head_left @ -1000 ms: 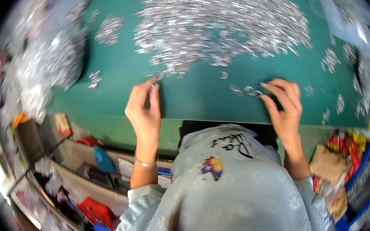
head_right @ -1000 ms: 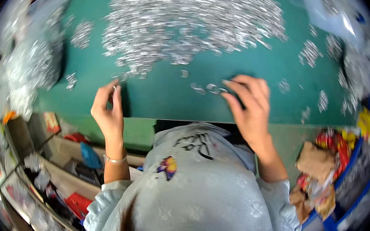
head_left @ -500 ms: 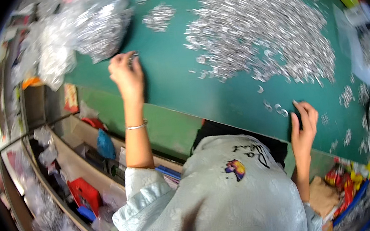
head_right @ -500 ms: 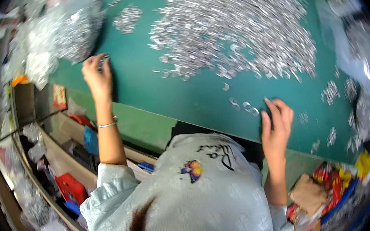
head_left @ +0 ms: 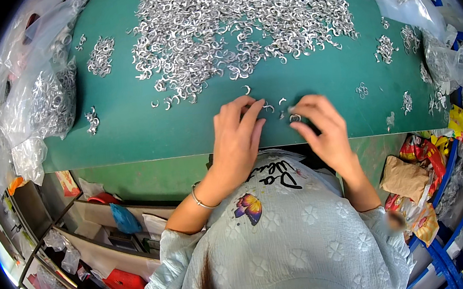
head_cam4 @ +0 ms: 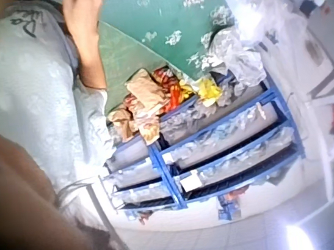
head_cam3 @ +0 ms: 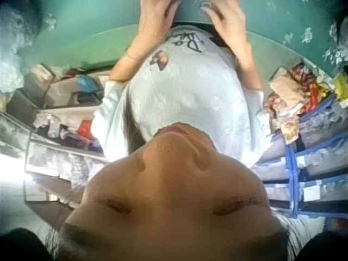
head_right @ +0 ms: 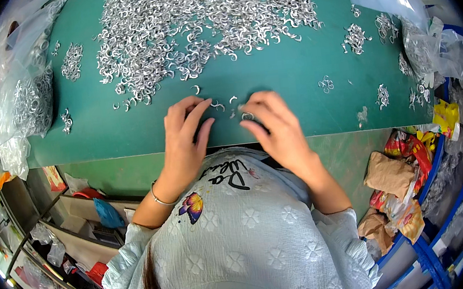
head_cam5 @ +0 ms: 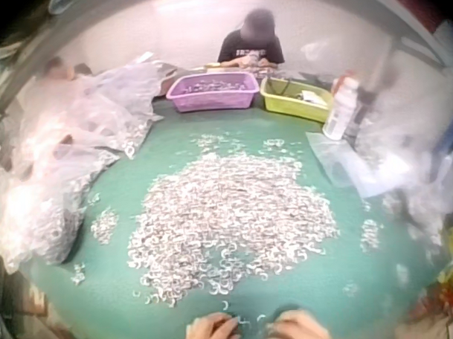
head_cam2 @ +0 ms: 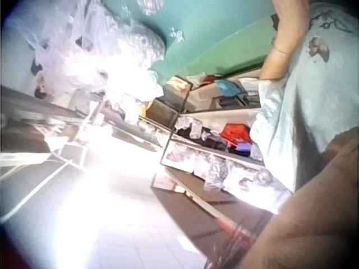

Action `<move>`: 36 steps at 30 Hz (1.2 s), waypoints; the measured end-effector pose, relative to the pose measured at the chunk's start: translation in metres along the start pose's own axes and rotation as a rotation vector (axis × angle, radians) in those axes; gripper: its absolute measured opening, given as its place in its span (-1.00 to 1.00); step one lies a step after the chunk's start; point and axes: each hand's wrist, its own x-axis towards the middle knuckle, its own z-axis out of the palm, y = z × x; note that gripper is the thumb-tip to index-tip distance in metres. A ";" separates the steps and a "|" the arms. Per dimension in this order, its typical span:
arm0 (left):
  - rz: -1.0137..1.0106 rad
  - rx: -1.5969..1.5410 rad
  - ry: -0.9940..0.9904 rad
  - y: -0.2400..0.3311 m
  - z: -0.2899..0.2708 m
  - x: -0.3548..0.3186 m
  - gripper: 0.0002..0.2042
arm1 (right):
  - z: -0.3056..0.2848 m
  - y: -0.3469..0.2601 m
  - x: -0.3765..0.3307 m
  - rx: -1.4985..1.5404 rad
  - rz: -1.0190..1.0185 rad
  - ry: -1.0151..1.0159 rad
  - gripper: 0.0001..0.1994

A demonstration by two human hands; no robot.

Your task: The person sorts small, silver, crescent-shaped metal parts by hand on a green workbench, moving them from a central pile into smaller clusters and plastic bags.

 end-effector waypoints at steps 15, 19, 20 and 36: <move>-0.067 0.023 -0.049 0.009 0.005 -0.007 -0.52 | 0.001 0.001 0.010 0.011 0.088 0.130 -0.69; -0.015 0.059 -0.065 0.011 0.019 -0.002 -0.52 | 0.017 0.008 0.027 -0.137 -0.113 0.082 -0.76; -0.005 0.071 -0.071 0.011 0.022 -0.002 -0.53 | 0.017 0.009 0.026 -0.157 -0.126 0.090 -0.77; 0.076 0.127 0.011 0.008 0.029 0.006 -0.80 | -0.039 0.035 -0.034 -0.423 -0.019 0.475 -0.78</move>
